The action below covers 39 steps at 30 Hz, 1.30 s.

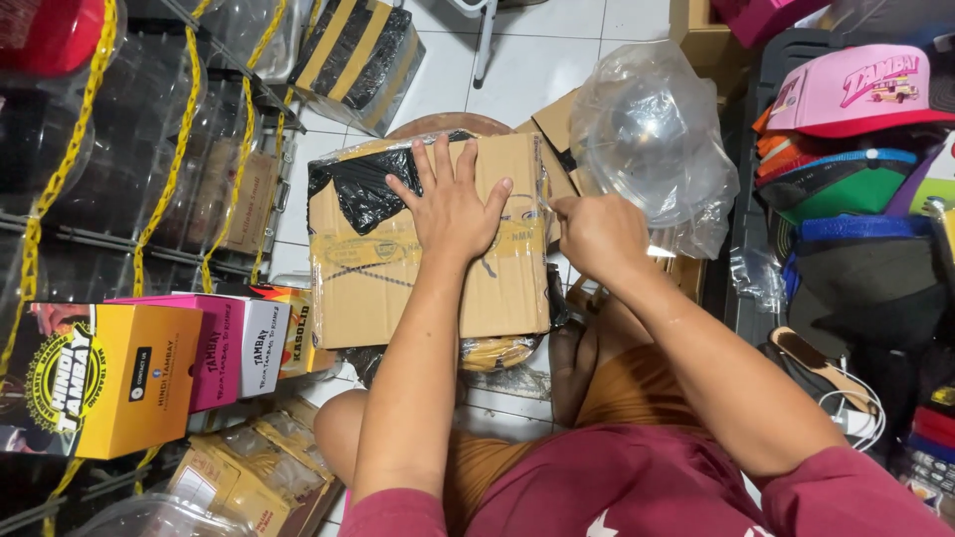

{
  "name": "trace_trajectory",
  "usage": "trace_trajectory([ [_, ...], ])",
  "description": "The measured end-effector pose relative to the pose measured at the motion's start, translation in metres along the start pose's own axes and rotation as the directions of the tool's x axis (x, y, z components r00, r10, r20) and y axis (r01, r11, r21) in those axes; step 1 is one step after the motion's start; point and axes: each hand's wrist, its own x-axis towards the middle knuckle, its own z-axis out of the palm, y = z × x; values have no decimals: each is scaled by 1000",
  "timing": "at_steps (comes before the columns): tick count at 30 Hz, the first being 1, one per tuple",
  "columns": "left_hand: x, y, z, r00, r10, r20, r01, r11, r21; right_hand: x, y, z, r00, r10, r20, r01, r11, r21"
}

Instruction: A person uses a utility knife to open a package wrapped in black plastic and tape, then opens the cardboard box inside to access and sort baseball caps.

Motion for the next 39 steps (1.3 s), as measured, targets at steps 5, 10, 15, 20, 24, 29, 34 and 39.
trace_trajectory([
  [5,0,1,-2,1000,-5,2,5,1000,1,-9,5,10,1000,-16,23,16,1000,-13],
  [10,0,1,-2,1000,-8,4,8,1000,8,-29,3,13,999,-21,38,23,997,-71],
  [15,2,1,-1,1000,-7,7,7,1000,9,-50,2,6,999,-36,39,38,999,-40],
  [20,2,3,-2,1000,-9,1,9,1000,6,-67,7,19,999,-38,37,40,998,-54],
  [24,2,1,0,1000,-11,4,11,1000,20,-83,6,18,993,-117,12,118,984,-133],
  [29,-3,4,-6,1000,1,17,-2,999,35,-109,-2,30,986,-168,17,169,976,-137],
  [34,-5,4,-6,1000,5,0,-5,999,45,-134,-10,35,976,-217,-19,210,959,-190],
  [39,0,-3,1,999,38,-7,-38,998,43,-157,-28,2,965,-203,167,221,970,-101],
])
